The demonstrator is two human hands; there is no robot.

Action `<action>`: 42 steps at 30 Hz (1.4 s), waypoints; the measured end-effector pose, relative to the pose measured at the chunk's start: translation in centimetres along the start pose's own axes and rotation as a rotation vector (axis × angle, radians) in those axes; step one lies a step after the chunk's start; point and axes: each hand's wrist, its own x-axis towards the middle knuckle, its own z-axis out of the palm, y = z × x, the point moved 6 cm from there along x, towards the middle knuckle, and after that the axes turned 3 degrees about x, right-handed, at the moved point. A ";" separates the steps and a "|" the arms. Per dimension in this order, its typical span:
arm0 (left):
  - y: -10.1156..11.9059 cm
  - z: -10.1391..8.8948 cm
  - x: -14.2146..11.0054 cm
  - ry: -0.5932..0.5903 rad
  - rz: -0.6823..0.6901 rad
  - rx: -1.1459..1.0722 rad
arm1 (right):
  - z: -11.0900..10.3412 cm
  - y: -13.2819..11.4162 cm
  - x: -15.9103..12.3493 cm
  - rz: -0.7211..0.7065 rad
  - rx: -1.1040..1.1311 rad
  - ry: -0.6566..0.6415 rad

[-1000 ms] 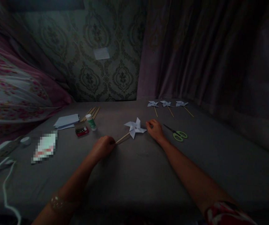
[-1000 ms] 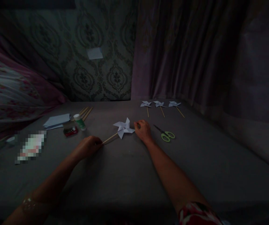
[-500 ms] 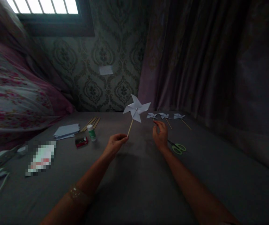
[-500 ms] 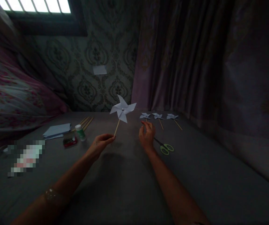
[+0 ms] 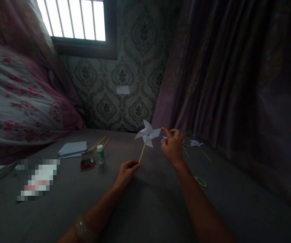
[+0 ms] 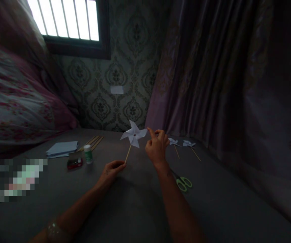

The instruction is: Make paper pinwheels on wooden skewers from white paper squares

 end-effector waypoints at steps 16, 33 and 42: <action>0.0 -0.1 -0.5 -0.011 -0.075 0.014 | 1.0 0.5 -1.3 -0.002 -0.093 -0.075; -0.1 -0.1 -0.6 -0.033 -0.108 0.038 | 3.1 -1.2 -1.9 0.036 0.311 -0.586; 0.0 0.5 -1.0 -0.090 -0.147 0.050 | 2.6 2.3 -2.0 0.056 -0.073 -0.339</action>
